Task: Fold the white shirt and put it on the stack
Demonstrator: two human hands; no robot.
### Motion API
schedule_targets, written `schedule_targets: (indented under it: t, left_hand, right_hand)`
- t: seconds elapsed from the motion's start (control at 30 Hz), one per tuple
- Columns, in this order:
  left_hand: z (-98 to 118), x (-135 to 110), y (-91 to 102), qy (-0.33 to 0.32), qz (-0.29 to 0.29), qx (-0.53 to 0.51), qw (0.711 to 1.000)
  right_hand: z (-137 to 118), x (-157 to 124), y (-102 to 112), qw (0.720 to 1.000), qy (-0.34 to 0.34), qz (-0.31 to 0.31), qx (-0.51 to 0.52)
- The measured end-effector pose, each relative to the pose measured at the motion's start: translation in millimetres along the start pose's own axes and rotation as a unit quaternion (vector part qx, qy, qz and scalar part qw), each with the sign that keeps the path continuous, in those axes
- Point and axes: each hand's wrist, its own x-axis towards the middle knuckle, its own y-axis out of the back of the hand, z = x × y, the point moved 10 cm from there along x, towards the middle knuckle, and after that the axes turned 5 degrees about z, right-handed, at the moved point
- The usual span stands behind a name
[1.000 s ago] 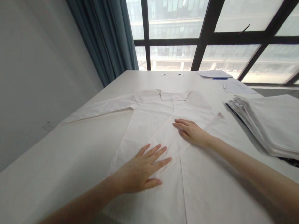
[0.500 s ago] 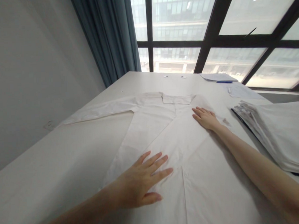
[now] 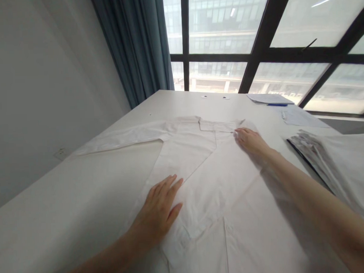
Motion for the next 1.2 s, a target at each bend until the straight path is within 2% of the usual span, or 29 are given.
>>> schedule_targets:
  t: [0.07,0.17,0.3,0.4,0.5,0.6,0.7,0.77,1.0,1.1,1.2]
  left_hand:
    - [0,-2,-7.9,-0.012,-0.023,0.023,0.999]
    - [0,-4,-13.5,-0.016,-0.042,0.037,0.998]
    - [1,-4,-14.7,-0.025,-0.048,0.043,0.998]
    - [2,-3,-13.6,-0.030,-0.041,0.052,0.997]
    - [2,-3,-13.7,-0.029,-0.042,0.052,0.997]
    - [2,-1,-12.6,-0.021,-0.042,0.032,0.998]
    - [-1,2,-7.7,0.000,-0.024,-0.010,1.000]
    - [-4,3,-4.3,0.018,-0.010,-0.036,0.999]
    - [-1,5,2.3,0.008,0.012,-0.028,0.999]
    - [0,4,2.1,0.005,0.010,-0.022,1.000]
    - [2,5,3.4,-0.003,0.011,-0.004,1.000]
  right_hand:
    - [8,5,-11,1.000,-0.021,-0.012,-0.005]
    - [37,9,-23,0.996,-0.085,-0.024,-0.018]
    - [76,10,-27,0.987,-0.154,-0.029,-0.032]
    - [90,11,-25,0.983,-0.179,-0.022,-0.041]
    - [88,12,-18,0.983,-0.176,0.007,-0.054]
    - [69,17,-12,0.991,-0.114,0.034,-0.054]
    - [51,22,-19,0.999,-0.043,0.008,-0.031]
    - [50,24,-26,0.999,-0.033,-0.019,-0.019]
    - [68,28,-37,0.993,-0.101,-0.062,-0.027]
    - [67,27,-31,0.988,-0.135,-0.054,-0.043]
    - [52,23,-15,0.987,-0.145,-0.010,-0.063]
